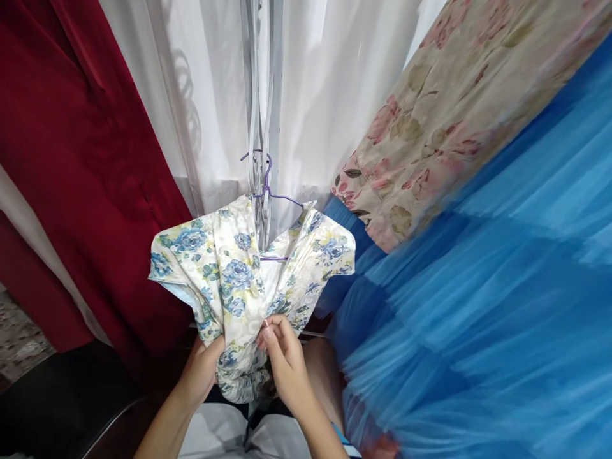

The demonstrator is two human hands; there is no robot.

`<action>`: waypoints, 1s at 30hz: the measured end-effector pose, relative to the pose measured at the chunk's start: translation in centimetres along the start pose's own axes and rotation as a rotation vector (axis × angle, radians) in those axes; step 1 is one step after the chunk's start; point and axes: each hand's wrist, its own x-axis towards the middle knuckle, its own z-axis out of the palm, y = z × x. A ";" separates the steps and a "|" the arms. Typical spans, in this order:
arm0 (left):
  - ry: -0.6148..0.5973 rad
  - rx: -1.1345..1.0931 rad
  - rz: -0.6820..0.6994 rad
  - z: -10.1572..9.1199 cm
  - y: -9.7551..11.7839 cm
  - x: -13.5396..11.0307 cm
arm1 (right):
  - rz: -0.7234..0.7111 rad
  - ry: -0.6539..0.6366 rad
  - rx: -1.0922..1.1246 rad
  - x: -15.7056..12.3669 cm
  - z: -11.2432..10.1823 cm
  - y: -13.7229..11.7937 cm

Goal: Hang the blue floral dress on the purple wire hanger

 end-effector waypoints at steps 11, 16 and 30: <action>0.202 -0.014 0.037 0.5 -0.3 -0.5 | 0.085 0.124 0.070 0.1 -1.5 -1.6; 0.689 0.038 0.568 -2.0 -1.9 0.5 | 0.092 0.132 0.070 -0.7 -0.9 -1.5; -0.034 0.519 0.432 3.3 -2.0 -1.8 | 0.148 0.036 0.090 -1.5 0.3 -2.3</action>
